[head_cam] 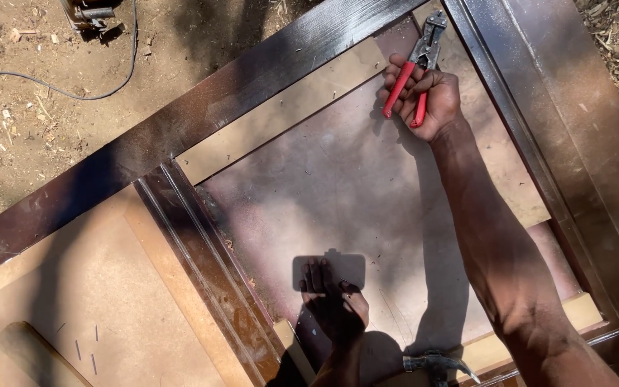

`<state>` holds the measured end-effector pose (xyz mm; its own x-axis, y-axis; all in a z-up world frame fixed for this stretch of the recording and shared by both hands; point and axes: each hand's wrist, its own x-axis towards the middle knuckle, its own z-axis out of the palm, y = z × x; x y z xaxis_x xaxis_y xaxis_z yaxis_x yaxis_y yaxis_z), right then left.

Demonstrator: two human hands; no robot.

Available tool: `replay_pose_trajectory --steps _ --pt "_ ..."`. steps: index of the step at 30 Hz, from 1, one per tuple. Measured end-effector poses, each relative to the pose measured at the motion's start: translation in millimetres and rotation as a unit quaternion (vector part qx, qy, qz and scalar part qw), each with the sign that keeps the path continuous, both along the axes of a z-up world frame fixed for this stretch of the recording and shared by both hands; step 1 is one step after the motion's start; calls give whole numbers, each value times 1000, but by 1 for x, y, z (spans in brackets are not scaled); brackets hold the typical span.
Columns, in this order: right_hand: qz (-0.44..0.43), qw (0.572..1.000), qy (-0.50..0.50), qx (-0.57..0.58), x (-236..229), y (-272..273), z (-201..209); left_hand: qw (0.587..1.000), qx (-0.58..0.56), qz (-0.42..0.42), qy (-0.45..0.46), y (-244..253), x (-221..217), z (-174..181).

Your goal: Hammering wooden strips onto a furniture frame using a hammer and nails, with occasional use of pliers for adjustments.

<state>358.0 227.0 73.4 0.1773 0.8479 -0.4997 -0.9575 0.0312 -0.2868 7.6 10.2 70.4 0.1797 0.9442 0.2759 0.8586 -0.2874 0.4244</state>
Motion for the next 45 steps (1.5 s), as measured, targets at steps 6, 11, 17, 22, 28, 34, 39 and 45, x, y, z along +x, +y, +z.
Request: replay_pose_trajectory --steps 6,11,17,22,28,34,39,45 --pt "32 999 -26 -16 -6 13 19 1000 -12 12 24 0 2 0" --pt "30 981 -89 -170 -6 24 20 1000 8 6 13 1 5 0" --pt "80 759 -616 -193 -53 15 32 1000 20 3 19 0 3 -7" --pt "94 500 -836 -207 -84 -42 51 999 11 14 45 3 6 -9" --pt "43 713 -690 -118 -107 -66 64 999 10 31 32 1 5 -8" --pt "109 984 -131 -50 -121 -53 55 999 35 28 20 1 6 -4" --pt "162 979 -93 -77 -140 -43 39 999 -5 37 16 -3 5 -13" --pt "181 980 -62 -50 -149 -37 21 999 -12 27 28 -1 3 -8"
